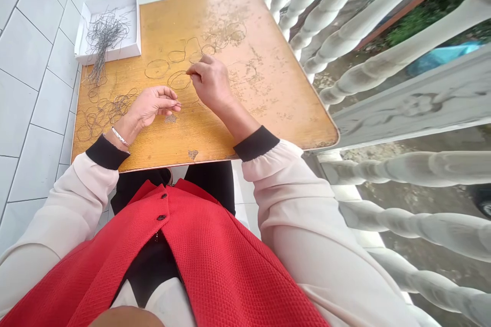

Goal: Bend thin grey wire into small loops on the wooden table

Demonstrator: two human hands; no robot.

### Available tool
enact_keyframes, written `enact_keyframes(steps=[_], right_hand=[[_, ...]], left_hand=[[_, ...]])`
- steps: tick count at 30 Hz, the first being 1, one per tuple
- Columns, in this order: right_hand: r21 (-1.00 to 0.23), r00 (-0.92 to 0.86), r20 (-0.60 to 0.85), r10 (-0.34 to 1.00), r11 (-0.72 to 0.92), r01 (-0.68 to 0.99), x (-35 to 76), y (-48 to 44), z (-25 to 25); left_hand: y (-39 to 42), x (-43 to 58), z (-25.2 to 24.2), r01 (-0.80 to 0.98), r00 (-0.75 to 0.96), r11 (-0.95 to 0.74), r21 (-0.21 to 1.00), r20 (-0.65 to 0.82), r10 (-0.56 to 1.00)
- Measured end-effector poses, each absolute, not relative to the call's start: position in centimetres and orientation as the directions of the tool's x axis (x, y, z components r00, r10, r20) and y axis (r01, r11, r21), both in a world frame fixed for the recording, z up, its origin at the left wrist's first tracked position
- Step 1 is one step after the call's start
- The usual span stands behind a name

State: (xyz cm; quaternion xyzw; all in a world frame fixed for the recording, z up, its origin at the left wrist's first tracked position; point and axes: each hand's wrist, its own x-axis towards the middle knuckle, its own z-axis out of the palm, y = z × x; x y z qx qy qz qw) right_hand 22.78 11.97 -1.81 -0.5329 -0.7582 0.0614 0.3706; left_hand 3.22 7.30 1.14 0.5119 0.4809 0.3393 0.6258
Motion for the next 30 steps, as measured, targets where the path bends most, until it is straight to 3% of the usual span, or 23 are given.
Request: enact_keyframes(steps=[10,30], right_hand=[[-0.542,-0.157,0.410,0.898,0.379,0.750,22.8,11.8,-1.5],[-0.527,-0.187,0.400,0.897,0.393,0.753,22.9,12.2,-2.5]], left_hand=[[7.4,3.0,0.4,0.201,0.322,-0.032,0.979,-0.035,0.946],[7.7,2.9,-0.4,0.199,0.350,0.031,0.979,-0.101,0.931]])
